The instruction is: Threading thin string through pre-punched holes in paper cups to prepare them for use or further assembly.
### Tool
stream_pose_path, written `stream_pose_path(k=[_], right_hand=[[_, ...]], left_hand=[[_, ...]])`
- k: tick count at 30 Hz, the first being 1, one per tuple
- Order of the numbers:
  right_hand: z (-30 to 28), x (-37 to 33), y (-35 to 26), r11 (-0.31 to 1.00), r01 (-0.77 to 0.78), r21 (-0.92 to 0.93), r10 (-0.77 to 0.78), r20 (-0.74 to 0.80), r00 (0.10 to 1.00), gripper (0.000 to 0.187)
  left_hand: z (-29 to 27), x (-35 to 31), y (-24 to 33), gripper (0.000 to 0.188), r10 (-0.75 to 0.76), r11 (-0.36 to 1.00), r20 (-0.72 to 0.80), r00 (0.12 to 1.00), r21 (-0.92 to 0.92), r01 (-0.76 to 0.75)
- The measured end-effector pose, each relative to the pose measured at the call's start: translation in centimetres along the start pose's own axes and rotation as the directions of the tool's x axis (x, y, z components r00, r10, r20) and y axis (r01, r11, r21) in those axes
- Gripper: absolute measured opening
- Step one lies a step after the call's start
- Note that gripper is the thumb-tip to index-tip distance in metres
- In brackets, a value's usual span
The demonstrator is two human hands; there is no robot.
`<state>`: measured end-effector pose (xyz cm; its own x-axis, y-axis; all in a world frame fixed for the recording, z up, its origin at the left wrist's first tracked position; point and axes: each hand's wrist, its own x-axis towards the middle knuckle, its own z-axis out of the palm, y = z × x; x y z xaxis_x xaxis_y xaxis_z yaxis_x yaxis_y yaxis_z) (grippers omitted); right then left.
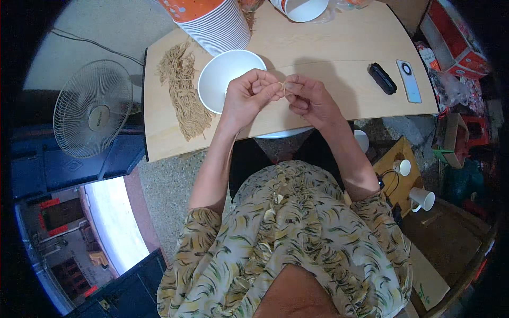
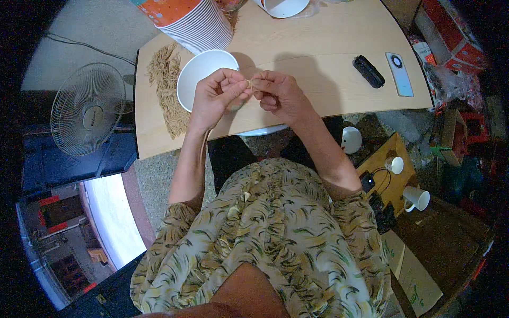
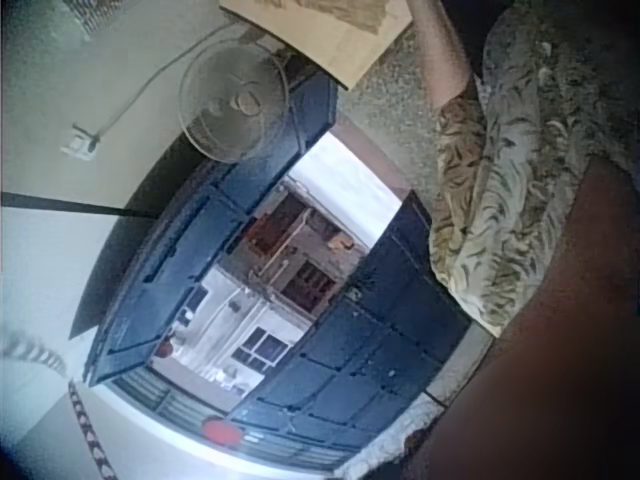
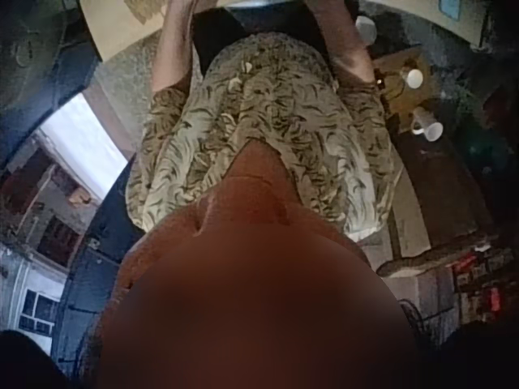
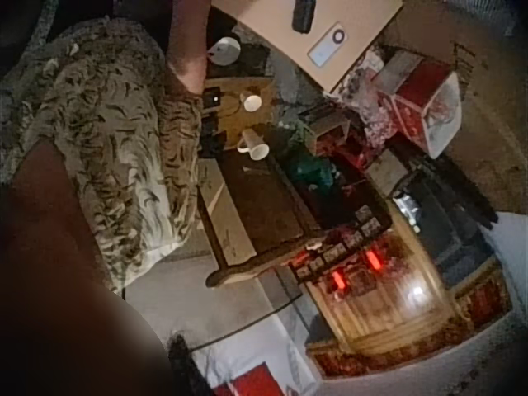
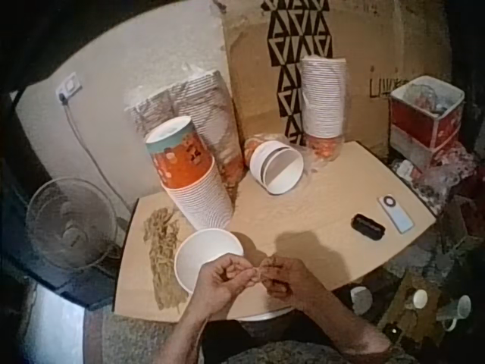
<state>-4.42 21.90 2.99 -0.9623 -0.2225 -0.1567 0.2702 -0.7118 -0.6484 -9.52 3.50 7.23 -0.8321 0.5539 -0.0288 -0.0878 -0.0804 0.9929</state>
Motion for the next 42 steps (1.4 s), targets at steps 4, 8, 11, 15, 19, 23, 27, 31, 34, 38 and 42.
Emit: stream_pose_path(k=[4,8,11,15,19,23,27,31,34,38,42], right_hand=[[0.6,-0.2,-0.1,0.999,0.031,0.018,-0.029,-0.067,0.997,0.016],[0.7,-0.7,-1.0,0.993,0.045,-0.106,-0.058,-0.121,0.991,0.024],[1.0,-0.7,-1.3,0.922,0.092,-0.375,-0.140,-0.102,0.985,0.024],[1.2,-0.4,-0.9,0.787,0.166,-0.595,-0.272,-0.092,0.958,0.018],[1.0,-0.3,-0.6,0.795,0.205,-0.571,-0.303,-0.082,0.950,0.015],[1.2,-0.2,-0.2,0.795,0.223,-0.564,-0.340,-0.110,0.934,0.014],[1.4,-0.5,-0.7,0.814,0.208,-0.542,-0.326,-0.129,0.937,0.013],[1.7,-0.4,-0.7,0.827,0.228,-0.514,-0.349,-0.151,0.925,0.014],[1.4,-0.3,-0.4,0.802,0.244,-0.544,-0.388,-0.165,0.907,0.015],[1.3,-1.5,-1.5,0.726,0.241,-0.645,-0.398,-0.107,0.911,0.015],[0.9,-3.8,-3.6,0.550,0.184,-0.814,-0.359,-0.031,0.933,0.013]], left_hand=[[-0.3,0.0,0.0,0.011,-0.002,1.000,0.004,1.000,0.029,0.001],[-0.4,0.0,0.4,0.011,-0.014,1.000,0.010,1.000,0.007,0.014],[-0.4,0.0,0.3,0.011,-0.013,1.000,0.011,1.000,0.018,0.013],[-0.3,0.1,0.4,0.011,-0.016,1.000,0.025,1.000,0.019,0.016],[-0.3,0.0,0.7,0.012,-0.042,0.998,0.017,0.999,0.044,0.042],[-0.4,-0.2,0.9,0.016,-0.049,0.998,0.021,0.999,0.037,0.048],[-0.2,-0.4,1.9,0.022,-0.091,0.993,0.023,0.996,0.073,0.089],[0.1,-0.6,1.8,0.024,-0.091,0.995,-0.001,0.996,0.042,0.091],[0.4,-0.6,1.9,0.030,-0.076,0.996,-0.002,0.997,0.040,0.076],[0.4,-0.7,2.3,0.033,-0.076,0.992,0.039,0.996,0.105,0.072],[0.9,-1.3,3.2,0.026,-0.042,0.966,0.105,0.994,0.260,0.013]])
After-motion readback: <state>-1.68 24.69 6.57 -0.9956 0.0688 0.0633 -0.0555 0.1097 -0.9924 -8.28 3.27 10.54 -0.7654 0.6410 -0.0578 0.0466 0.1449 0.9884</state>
